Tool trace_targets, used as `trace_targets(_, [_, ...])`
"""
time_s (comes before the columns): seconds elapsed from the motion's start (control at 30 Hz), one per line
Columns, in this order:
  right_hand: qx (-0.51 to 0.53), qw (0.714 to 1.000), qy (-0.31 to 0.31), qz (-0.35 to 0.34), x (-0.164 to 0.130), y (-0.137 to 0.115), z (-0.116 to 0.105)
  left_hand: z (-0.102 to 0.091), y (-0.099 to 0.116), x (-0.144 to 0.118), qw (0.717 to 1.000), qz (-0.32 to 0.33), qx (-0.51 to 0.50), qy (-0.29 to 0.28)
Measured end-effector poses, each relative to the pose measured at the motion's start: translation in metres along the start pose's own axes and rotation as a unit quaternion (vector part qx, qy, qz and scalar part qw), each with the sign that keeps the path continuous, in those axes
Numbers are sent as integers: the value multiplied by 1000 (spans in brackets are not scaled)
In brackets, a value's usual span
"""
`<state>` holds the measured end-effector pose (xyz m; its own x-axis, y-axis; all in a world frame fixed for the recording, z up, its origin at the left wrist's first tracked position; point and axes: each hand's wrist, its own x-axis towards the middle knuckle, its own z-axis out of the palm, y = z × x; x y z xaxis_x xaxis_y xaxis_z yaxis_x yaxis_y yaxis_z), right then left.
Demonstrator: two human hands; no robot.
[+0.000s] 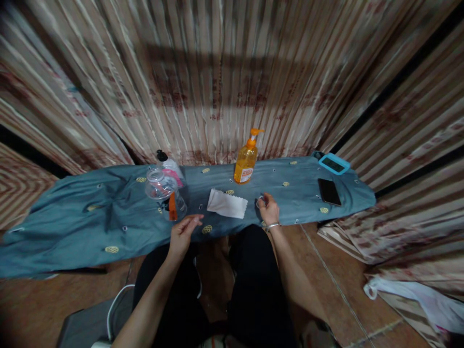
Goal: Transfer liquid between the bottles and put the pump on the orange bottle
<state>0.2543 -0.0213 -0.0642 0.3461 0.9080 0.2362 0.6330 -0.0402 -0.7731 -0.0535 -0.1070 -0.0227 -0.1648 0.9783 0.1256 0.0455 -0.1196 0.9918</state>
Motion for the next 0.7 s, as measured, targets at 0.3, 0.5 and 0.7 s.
trace_targets(0.3, [-85,977,-103,-164,-9,-44,23,23,-35,38,989,55,130,-32])
trace_targets(0.5, [-130,902,-275,-307,-35,-83,78,24,-66,48,984,37,167,-45])
trace_targets(0.7, [-144,867,-322,-351,-42,-102,100,17,-65,42,992,41,122,-12])
